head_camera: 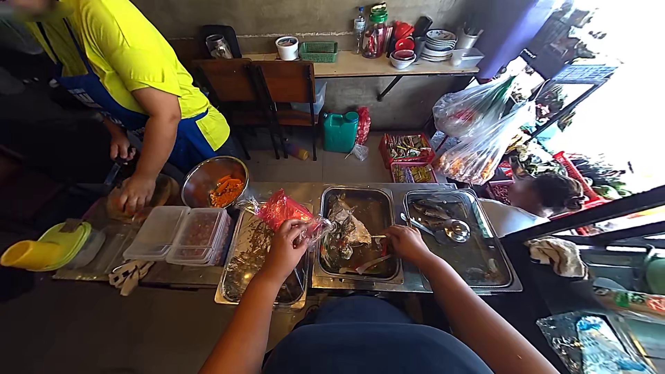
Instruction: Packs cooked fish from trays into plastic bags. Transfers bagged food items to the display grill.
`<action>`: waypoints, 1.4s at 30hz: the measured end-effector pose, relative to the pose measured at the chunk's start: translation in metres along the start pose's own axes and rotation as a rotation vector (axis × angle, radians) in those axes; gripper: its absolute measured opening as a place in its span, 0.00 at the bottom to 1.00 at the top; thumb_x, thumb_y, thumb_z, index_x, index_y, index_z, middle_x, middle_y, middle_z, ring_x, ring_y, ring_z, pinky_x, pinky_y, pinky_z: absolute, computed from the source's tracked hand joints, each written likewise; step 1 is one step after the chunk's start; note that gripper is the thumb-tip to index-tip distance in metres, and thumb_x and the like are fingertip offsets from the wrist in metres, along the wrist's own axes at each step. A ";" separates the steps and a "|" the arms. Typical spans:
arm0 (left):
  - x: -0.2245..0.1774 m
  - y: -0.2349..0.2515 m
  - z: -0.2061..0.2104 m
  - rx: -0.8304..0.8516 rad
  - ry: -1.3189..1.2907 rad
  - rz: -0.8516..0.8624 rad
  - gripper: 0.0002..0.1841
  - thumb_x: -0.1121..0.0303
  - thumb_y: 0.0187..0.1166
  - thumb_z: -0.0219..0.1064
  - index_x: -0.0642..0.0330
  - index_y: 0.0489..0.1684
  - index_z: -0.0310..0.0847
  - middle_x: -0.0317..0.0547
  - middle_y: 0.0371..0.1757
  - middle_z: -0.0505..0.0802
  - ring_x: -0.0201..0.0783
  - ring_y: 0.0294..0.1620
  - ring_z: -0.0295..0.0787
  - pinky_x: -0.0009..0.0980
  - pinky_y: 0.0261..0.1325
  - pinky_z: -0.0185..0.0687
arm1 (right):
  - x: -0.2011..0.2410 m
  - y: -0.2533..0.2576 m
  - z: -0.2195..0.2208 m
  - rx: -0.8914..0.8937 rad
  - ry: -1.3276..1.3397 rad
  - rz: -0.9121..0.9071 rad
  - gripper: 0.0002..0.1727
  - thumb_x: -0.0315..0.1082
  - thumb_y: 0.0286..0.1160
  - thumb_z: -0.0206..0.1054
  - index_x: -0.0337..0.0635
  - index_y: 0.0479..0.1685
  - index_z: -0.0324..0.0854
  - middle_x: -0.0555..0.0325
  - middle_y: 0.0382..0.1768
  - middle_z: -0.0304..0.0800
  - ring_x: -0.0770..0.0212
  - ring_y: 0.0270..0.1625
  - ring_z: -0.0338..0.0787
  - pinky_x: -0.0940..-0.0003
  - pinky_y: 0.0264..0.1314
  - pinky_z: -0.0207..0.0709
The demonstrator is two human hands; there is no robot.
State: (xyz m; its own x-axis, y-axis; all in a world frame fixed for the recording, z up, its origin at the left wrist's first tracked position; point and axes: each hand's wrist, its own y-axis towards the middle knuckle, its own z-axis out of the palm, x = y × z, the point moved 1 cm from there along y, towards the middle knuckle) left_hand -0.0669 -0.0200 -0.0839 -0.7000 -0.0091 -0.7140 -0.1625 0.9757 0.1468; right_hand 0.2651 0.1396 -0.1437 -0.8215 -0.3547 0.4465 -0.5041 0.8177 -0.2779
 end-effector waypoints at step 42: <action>-0.082 0.072 0.080 0.339 0.159 -0.210 0.30 0.68 0.80 0.64 0.67 0.84 0.68 0.60 0.85 0.71 0.48 0.81 0.73 0.35 0.81 0.71 | 0.082 -0.083 -0.037 -0.240 0.023 0.141 0.18 0.40 0.92 0.54 0.51 0.64 0.89 0.53 0.60 0.93 0.52 0.60 0.93 0.50 0.63 0.83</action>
State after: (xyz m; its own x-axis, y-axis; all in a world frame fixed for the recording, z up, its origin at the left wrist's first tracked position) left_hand 0.0345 0.0687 -0.0695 -0.7789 -0.2234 -0.5860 -0.0941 0.9654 -0.2430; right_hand 0.2495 0.0596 -0.0526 -0.8714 -0.2218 0.4375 -0.3057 0.9431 -0.1308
